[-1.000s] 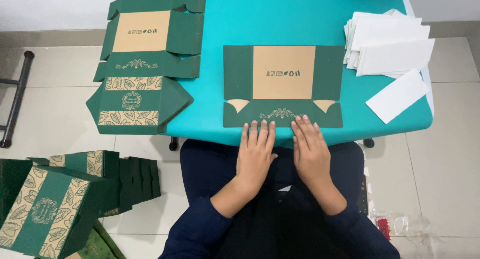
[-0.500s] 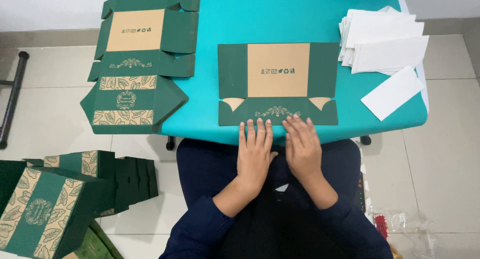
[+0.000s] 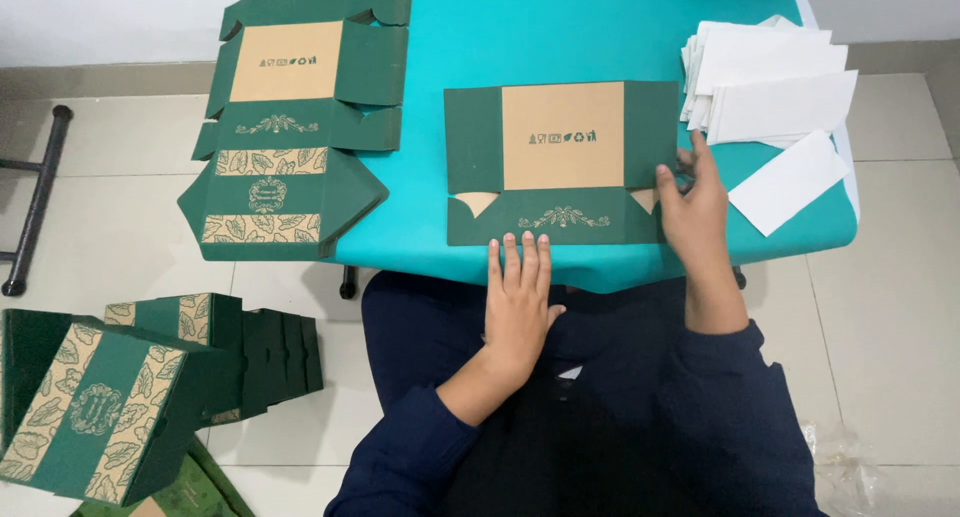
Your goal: Folding and assembling cardboard boxes from flat templates and placing paper liners inside.
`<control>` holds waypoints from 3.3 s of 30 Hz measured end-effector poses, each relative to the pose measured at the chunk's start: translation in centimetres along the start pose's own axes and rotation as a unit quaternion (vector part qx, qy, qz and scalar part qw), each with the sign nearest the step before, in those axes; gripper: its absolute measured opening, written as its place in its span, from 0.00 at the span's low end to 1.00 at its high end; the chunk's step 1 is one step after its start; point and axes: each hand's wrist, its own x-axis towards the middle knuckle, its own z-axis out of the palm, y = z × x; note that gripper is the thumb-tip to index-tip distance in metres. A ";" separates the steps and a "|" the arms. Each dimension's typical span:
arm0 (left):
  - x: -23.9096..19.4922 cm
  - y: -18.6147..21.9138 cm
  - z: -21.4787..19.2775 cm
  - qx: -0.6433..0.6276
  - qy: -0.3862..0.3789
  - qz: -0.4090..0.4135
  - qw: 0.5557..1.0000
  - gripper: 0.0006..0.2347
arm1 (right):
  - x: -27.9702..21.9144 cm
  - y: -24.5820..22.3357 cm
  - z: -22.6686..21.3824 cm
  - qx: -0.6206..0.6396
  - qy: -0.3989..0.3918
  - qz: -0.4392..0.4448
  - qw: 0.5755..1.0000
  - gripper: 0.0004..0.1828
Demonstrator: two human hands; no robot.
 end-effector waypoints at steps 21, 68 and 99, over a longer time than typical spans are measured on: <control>-2.7 -8.7 -3.5 -0.347 0.217 -0.130 0.903 0.25 | -2.2 -19.3 -3.5 -0.283 -0.042 -0.281 0.916 0.26; -0.9 -17.7 0.0 -0.126 0.291 -0.178 0.932 0.11 | -3.6 -16.2 10.5 -0.081 -0.233 -0.354 0.902 0.23; -3.1 -14.5 -0.9 -0.003 0.099 -0.096 0.991 0.19 | -2.7 -14.9 8.9 -0.123 -0.204 -0.277 0.931 0.34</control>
